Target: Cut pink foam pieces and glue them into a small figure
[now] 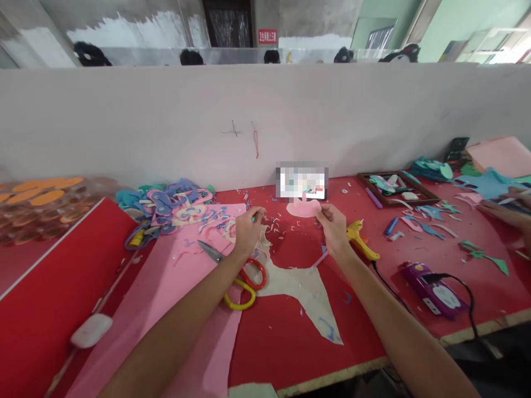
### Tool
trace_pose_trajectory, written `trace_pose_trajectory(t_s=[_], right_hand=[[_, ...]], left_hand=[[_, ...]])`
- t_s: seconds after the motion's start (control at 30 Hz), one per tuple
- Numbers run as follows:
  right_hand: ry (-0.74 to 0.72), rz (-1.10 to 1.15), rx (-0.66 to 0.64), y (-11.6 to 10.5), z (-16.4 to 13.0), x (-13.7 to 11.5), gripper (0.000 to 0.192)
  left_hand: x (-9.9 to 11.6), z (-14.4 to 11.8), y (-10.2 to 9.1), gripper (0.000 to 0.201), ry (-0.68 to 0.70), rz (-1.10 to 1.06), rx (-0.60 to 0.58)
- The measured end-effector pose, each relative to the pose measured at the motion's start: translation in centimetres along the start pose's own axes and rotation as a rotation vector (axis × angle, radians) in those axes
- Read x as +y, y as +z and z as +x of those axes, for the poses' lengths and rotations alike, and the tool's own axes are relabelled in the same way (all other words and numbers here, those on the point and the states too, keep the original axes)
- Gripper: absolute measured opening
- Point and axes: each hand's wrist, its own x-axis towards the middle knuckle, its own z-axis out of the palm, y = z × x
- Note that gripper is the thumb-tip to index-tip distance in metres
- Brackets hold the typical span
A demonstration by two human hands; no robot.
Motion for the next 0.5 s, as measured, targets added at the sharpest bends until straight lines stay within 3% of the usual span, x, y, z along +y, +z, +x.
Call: trace_pose_trajectory(t_s=[0.07, 0.13, 0.23, 0.3, 0.4, 0.5], right_hand=[[0.011, 0.018, 0.029, -0.1, 0.2, 0.0, 0.054], [0.015, 0.022, 0.038, -0.2, 0.2, -0.1, 0.054], [0.007, -0.003, 0.021, -0.1, 0.0, -0.3, 0.053], [0.007, -0.011, 0.011, -0.1, -0.1, -0.3, 0.052], [0.005, -0.002, -0.006, 0.0, -0.2, -0.3, 0.052], [-0.027, -0.014, -0.056, 0.1, -0.3, -0.3, 0.050]], left_hand=[[-0.6, 0.3, 0.0, 0.025, -0.011, 0.056, 0.065], [-1.2, 0.5, 0.2, 0.025, 0.068, 0.117, 0.087], [-1.7, 0.4, 0.5, 0.058, 0.204, 0.162, 0.120], [-1.5, 0.3, 0.6, 0.069, 0.229, 0.147, 0.122], [-0.9, 0.2, 0.6, 0.066, 0.220, 0.088, 0.064], [-0.3, 0.0, 0.6, 0.050, 0.258, 0.029, -0.016]])
